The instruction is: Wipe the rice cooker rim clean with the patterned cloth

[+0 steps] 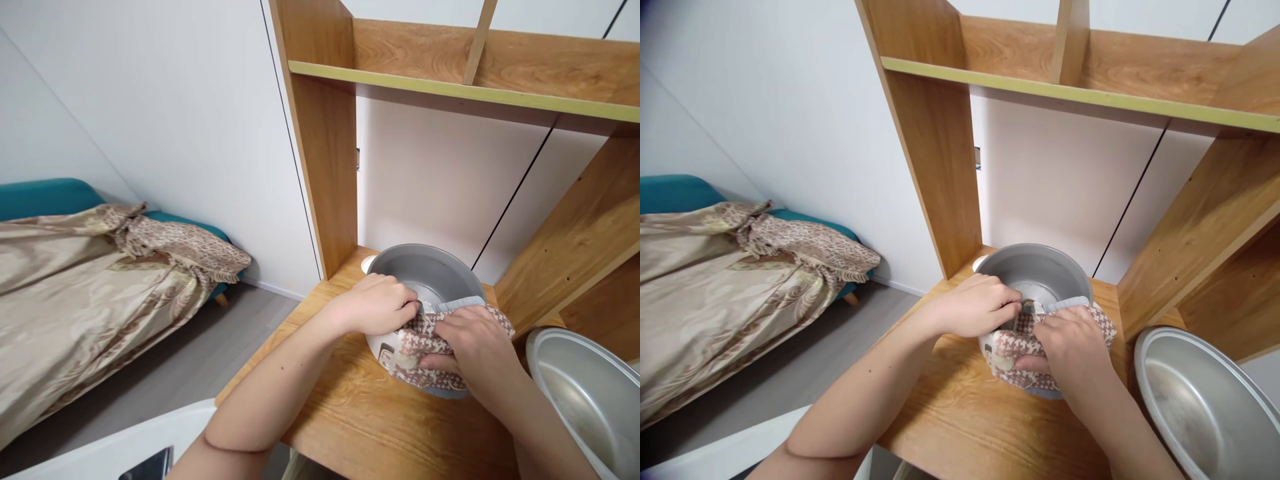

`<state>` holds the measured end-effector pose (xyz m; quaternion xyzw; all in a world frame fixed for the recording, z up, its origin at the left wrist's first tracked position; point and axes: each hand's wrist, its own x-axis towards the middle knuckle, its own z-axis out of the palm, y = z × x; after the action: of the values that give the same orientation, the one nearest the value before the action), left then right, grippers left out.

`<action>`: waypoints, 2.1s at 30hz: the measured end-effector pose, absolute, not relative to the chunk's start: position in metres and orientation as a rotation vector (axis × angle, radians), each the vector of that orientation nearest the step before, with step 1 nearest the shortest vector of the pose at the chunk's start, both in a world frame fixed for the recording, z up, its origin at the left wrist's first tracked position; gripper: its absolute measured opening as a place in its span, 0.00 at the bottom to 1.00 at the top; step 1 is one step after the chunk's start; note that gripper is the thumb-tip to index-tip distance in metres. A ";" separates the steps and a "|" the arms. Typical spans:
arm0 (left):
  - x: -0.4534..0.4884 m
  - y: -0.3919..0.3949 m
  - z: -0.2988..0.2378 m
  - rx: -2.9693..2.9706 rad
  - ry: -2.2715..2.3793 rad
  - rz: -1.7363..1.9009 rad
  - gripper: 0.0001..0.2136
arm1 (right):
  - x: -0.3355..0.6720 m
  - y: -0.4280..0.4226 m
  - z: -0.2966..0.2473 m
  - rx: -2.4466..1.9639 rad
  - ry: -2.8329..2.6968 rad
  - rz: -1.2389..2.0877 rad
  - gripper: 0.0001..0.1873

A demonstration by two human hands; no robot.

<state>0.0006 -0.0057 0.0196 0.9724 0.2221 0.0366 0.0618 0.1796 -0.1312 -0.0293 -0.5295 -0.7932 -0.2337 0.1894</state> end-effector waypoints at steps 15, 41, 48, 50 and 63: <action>0.004 -0.013 0.017 2.890 0.811 0.160 0.15 | 0.151 -0.128 -0.043 -1.491 -2.007 -0.843 0.27; 0.002 -0.004 0.015 2.912 0.698 0.159 0.13 | 0.159 -0.129 -0.037 -1.451 -2.086 -0.777 0.31; 0.002 -0.004 0.014 2.914 0.698 0.170 0.14 | 0.171 -0.131 -0.030 -1.471 -2.152 -0.721 0.31; 0.003 -0.004 0.014 2.917 0.704 0.172 0.14 | 0.173 -0.131 -0.028 -1.482 -2.156 -0.709 0.30; 0.003 -0.004 0.014 2.924 0.714 0.178 0.15 | 0.181 -0.133 -0.027 -1.469 -2.233 -0.558 0.21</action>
<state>0.0028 -0.0042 0.0139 0.9678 0.2363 0.0589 0.0631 0.1805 -0.1331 -0.0265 -0.5266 -0.8006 -0.2000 0.2042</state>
